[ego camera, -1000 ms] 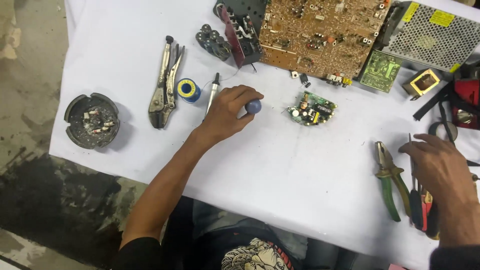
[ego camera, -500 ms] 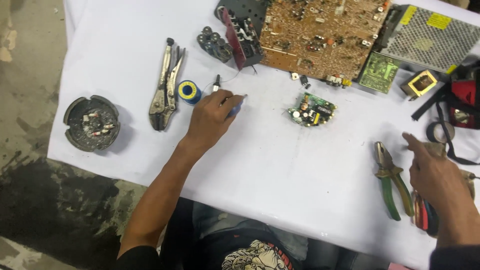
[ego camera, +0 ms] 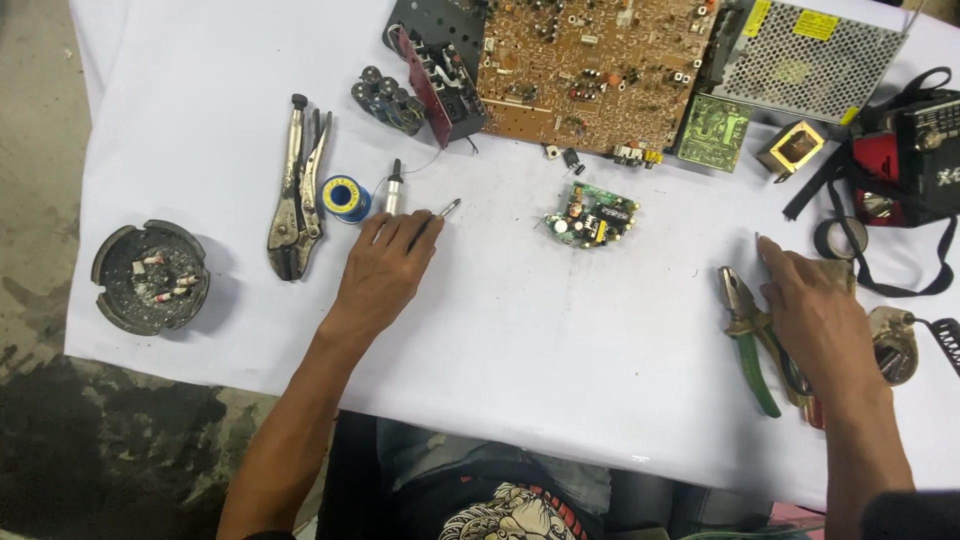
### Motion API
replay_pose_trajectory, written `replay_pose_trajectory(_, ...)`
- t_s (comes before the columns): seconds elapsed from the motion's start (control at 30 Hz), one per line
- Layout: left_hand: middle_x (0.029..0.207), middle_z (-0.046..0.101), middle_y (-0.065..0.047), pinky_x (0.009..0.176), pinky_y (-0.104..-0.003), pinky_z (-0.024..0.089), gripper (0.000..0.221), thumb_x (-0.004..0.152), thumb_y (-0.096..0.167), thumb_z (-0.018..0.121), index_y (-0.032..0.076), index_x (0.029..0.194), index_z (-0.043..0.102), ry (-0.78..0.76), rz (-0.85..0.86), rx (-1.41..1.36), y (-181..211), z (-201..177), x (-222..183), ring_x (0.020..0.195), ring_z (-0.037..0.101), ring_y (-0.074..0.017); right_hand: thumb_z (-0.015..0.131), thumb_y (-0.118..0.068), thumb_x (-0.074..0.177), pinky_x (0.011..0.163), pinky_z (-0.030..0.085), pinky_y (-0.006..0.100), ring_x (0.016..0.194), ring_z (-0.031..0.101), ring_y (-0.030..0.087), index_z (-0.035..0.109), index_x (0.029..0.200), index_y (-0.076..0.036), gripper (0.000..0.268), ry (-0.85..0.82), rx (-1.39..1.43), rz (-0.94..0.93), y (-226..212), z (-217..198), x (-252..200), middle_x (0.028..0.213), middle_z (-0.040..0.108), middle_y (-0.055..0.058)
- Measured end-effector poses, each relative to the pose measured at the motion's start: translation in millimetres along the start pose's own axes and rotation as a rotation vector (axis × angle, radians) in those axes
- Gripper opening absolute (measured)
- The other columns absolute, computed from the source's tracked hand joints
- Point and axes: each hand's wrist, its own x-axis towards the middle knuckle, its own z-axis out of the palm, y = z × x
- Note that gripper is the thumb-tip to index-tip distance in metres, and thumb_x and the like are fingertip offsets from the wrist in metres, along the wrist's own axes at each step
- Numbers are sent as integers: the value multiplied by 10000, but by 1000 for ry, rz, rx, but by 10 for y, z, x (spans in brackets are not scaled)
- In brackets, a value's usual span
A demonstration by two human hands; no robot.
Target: A person uses scissors to pry and disassemble components from a small circuit board/transformer on a workbench.
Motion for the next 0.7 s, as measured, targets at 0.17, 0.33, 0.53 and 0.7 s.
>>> replay_pose_trajectory(0.17,1219,693,-123,989,-455,499,327,920,81,774,45,1234,689,-9,-38,19,63,-14,2,1052,672,-250,524,-188,989,610,560,611,896,696,519,415,1573,-185,595,-27,-24,55,6,-45,-96,1300,653,188)
replay_pose_trajectory(0.33,1361,642,-172,1053,-503,466,421,909,191,846,46,1268,684,7,-62,9,212,95,205,1246,626,-294,619,-249,1028,726,541,587,1085,697,426,629,1515,-166,494,305,13,8,-89,47,-82,1375,704,156)
replay_pose_trajectory(0.53,1343,625,-150,1088,-537,450,634,935,465,764,94,1425,609,-39,-80,-439,703,764,766,1262,620,-305,796,-145,945,782,587,431,987,727,345,704,1312,-33,395,483,669,-178,-1083,135,403,1081,747,165)
replay_pose_trajectory(0.7,1361,619,-174,1114,-515,336,811,928,505,774,48,1533,484,-65,-191,-695,938,1049,960,1325,548,-314,791,-312,921,908,519,483,1071,622,320,665,1312,-53,485,316,638,-8,-1349,256,619,1059,691,114)
